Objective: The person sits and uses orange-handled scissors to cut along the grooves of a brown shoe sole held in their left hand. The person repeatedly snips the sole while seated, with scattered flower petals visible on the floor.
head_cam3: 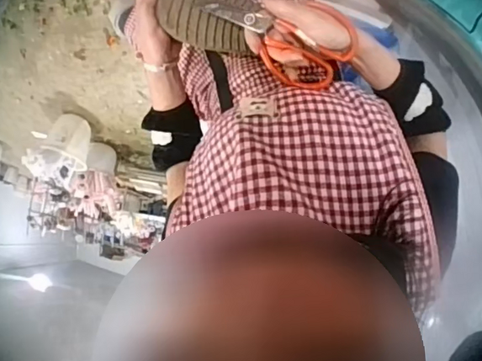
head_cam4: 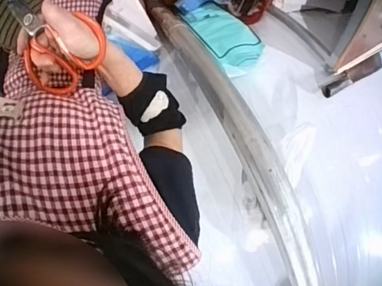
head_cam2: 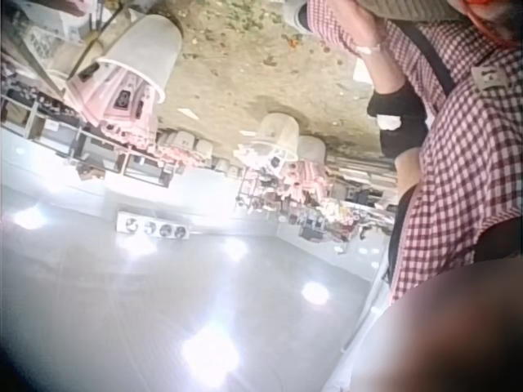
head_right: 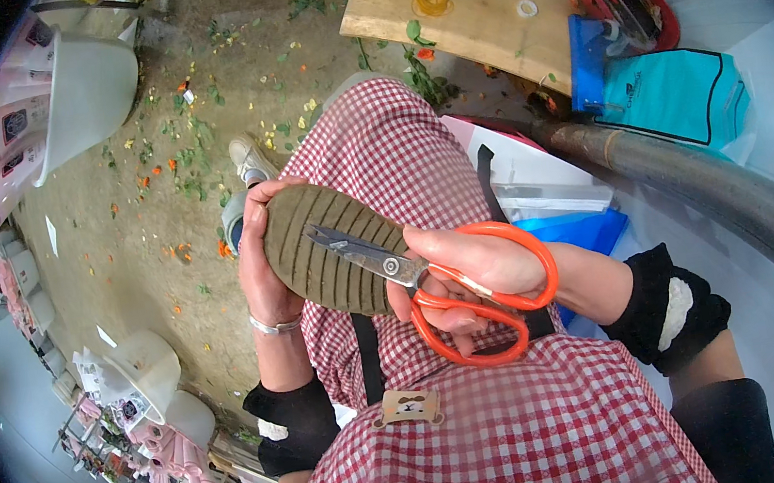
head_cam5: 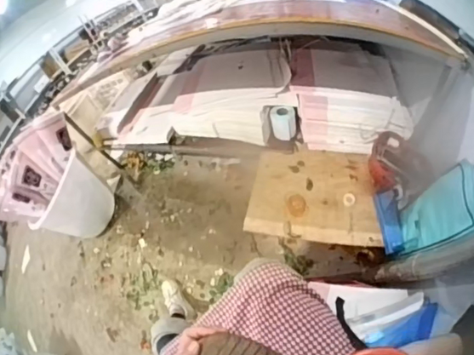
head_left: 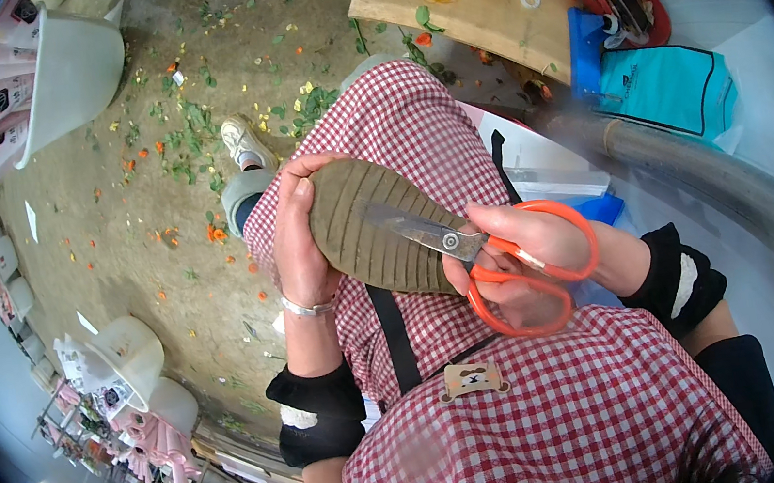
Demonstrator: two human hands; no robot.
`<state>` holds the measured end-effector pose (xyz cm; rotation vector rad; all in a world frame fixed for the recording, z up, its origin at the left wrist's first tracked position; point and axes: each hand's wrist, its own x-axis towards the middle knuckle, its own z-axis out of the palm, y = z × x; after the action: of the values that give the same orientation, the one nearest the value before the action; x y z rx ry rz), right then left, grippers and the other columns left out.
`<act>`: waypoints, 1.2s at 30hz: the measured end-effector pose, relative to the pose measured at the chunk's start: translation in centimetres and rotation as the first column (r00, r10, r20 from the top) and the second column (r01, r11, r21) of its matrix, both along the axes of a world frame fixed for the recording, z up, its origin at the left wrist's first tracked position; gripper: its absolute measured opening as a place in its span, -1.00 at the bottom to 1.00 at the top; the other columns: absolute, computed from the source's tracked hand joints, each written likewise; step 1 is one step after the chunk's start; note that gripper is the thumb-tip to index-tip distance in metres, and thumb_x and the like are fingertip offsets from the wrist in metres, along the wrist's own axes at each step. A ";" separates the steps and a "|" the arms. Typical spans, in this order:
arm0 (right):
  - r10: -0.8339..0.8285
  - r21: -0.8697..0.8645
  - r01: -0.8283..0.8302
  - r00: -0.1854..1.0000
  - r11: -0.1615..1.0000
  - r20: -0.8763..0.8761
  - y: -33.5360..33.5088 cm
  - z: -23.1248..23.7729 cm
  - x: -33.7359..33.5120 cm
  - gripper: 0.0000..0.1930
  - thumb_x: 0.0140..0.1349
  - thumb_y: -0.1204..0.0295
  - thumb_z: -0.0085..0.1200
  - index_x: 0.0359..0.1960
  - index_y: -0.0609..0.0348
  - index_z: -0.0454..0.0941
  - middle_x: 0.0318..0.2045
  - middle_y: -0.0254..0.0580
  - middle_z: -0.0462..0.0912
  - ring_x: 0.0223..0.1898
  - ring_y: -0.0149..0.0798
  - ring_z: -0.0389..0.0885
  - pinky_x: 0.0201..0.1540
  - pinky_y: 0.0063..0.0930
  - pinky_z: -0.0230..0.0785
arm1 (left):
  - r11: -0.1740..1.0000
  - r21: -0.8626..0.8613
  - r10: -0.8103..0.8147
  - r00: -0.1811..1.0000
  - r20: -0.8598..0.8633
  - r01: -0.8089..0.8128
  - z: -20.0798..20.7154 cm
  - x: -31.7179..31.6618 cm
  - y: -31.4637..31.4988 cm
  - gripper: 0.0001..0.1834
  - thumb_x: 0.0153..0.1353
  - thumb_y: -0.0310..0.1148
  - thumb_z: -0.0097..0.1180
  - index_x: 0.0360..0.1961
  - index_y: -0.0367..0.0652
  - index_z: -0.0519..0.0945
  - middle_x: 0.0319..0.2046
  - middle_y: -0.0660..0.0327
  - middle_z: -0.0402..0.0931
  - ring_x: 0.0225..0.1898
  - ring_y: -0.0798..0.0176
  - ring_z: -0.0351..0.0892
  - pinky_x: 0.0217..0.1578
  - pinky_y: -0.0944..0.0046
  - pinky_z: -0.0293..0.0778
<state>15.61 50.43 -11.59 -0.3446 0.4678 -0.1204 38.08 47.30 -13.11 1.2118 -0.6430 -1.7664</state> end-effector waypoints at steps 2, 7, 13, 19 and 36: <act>-0.075 0.054 0.074 0.997 0.996 0.025 0.2 -0.1 0.0 -0.32 0.31 -0.10 -0.67 -0.27 0.28 0.38 -0.77 -0.35 0.34 -0.75 -0.45 0.27 -0.60 -0.52 0.31 | 1.000 0.000 0.002 1.000 -0.009 -0.002 0.0 0.0 0.0 -0.69 0.25 -0.28 -0.30 -0.13 -0.27 0.34 -0.17 0.09 0.44 -0.16 0.26 0.45 -0.08 0.27 0.39; -0.143 0.236 0.127 0.988 0.963 0.052 0.0 0.4 -0.1 -0.35 0.36 0.00 -0.65 -0.30 0.36 0.39 -0.81 -0.35 0.33 -0.82 -0.52 0.21 -0.75 -0.69 0.09 | 1.000 -0.024 -0.021 1.000 0.010 0.021 0.3 0.2 0.0 -0.70 0.25 -0.28 -0.30 -0.13 -0.27 0.34 -0.17 0.09 0.43 -0.15 0.27 0.45 -0.07 0.27 0.38; -0.149 0.253 0.128 0.987 0.959 0.066 0.1 0.4 -0.1 -0.34 0.36 -0.03 -0.68 -0.29 0.35 0.36 -0.84 -0.37 0.27 -0.84 -0.52 0.16 -0.78 -0.69 0.06 | 0.998 -0.039 -0.047 0.999 0.019 0.047 0.4 0.2 0.0 -0.70 0.25 -0.28 -0.29 -0.14 -0.26 0.34 -0.17 0.10 0.43 -0.14 0.28 0.43 -0.07 0.28 0.37; -0.160 0.199 0.136 0.981 0.971 0.109 0.5 -0.1 -0.3 -0.35 0.36 -0.02 -0.68 -0.29 0.34 0.36 -0.83 -0.39 0.27 -0.82 -0.53 0.15 -0.78 -0.68 0.06 | 0.995 -0.060 -0.072 0.996 0.048 0.075 0.4 0.3 -0.1 -0.70 0.25 -0.28 -0.29 -0.13 -0.26 0.34 -0.17 0.11 0.42 -0.14 0.29 0.43 -0.06 0.28 0.36; -0.184 0.022 0.185 0.982 0.982 -0.038 1.1 1.1 0.2 -0.37 0.37 0.00 -0.68 -0.33 0.32 0.36 -0.83 -0.43 0.27 -0.80 -0.52 0.19 -0.71 -0.69 0.10 | 0.995 -0.051 -0.081 0.997 0.008 0.081 -0.4 0.2 -0.4 -0.70 0.25 -0.31 -0.29 -0.11 -0.27 0.33 -0.15 0.10 0.42 -0.13 0.28 0.42 -0.04 0.28 0.34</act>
<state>15.82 51.49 -10.47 -0.2780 0.5357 -0.2890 38.25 46.91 -13.49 1.1712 -0.7463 -1.8028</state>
